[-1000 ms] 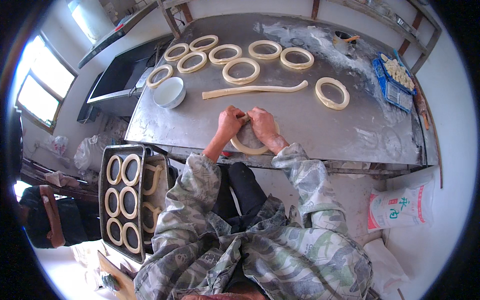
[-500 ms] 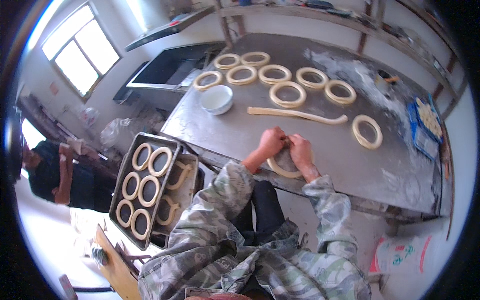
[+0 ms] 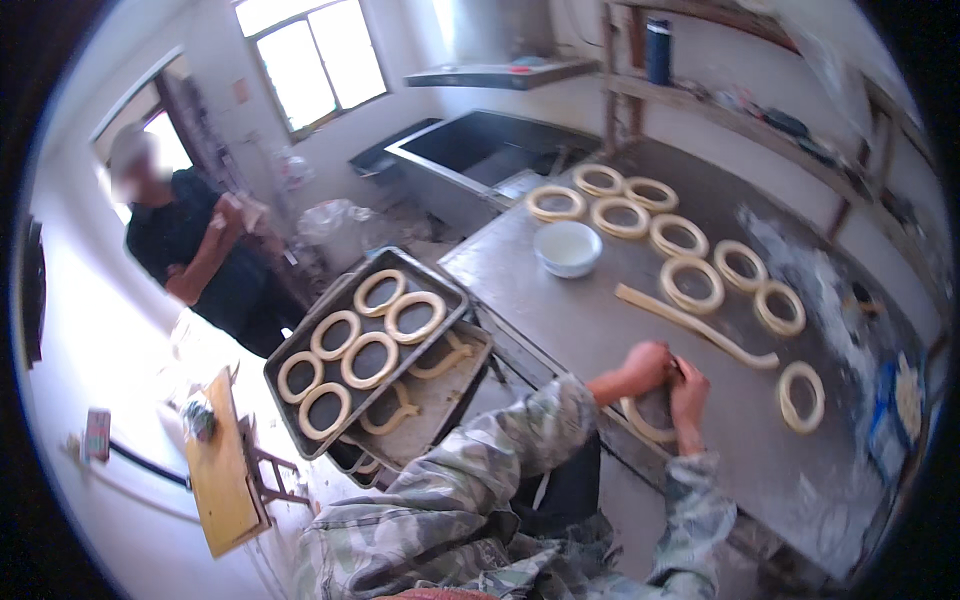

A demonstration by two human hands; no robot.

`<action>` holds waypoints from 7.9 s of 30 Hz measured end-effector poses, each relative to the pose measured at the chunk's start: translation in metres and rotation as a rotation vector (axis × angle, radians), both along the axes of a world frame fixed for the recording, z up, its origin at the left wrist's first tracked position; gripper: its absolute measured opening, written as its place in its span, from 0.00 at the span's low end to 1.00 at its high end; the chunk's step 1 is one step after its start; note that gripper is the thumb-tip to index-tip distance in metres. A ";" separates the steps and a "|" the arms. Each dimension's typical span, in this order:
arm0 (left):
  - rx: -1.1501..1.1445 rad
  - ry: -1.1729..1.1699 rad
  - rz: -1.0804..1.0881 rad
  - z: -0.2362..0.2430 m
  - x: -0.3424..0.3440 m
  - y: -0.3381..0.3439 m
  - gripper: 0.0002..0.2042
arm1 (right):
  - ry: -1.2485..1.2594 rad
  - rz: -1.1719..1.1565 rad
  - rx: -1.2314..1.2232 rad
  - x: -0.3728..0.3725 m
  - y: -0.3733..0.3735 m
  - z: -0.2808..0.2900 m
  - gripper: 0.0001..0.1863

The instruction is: The person shapes long pieces of dough into rings by hand on a metal table and places them onto a tray.

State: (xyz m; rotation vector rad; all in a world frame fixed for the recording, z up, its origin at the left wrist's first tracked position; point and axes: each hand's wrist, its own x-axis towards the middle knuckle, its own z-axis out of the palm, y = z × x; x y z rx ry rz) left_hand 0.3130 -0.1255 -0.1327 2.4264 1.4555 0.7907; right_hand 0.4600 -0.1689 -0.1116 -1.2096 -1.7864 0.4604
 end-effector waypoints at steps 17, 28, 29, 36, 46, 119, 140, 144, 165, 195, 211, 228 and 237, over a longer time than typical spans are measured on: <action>0.112 -0.030 -0.011 0.000 0.025 0.003 0.04 | 0.008 0.050 -0.048 0.021 0.003 0.004 0.16; 0.223 0.130 -0.140 0.010 0.020 -0.006 0.06 | -0.182 0.154 -0.050 0.013 -0.008 0.013 0.18; 0.245 0.168 -0.134 0.006 0.015 -0.007 0.06 | -0.183 0.171 -0.054 0.009 -0.009 0.013 0.18; 0.200 -0.103 -0.238 0.019 0.013 -0.014 0.06 | -0.196 0.168 -0.070 0.017 -0.006 0.010 0.21; 0.201 0.164 -0.193 0.016 0.019 -0.016 0.07 | -0.203 0.087 -0.052 0.028 -0.008 0.001 0.25; 0.121 -0.048 -0.035 -0.053 0.004 0.002 0.06 | -0.687 0.031 0.087 0.017 -0.052 0.013 0.28; 0.248 0.007 -0.088 -0.012 -0.004 -0.011 0.05 | -0.368 0.057 0.066 0.029 -0.029 0.003 0.22; 0.166 -0.111 -0.105 0.007 0.003 -0.018 0.07 | -0.183 -0.105 0.039 0.036 -0.024 -0.004 0.23; 0.004 -0.238 -0.097 0.008 0.013 -0.015 0.07 | -0.258 -0.044 -0.041 0.037 -0.028 -0.004 0.31; -0.011 -0.048 -0.083 0.022 0.010 -0.026 0.15 | -0.202 -0.008 -0.056 0.035 -0.023 -0.001 0.31; -0.187 0.263 0.049 0.050 -0.002 -0.043 0.18 | -0.545 -0.230 0.026 0.074 -0.034 -0.014 0.12; 0.302 -0.153 -0.151 0.116 -0.056 -0.062 0.15 | -0.496 -0.073 0.426 0.073 -0.060 0.092 0.20; 0.168 0.081 -0.330 0.028 -0.052 -0.081 0.14 | -0.462 0.179 0.046 0.042 -0.080 0.029 0.21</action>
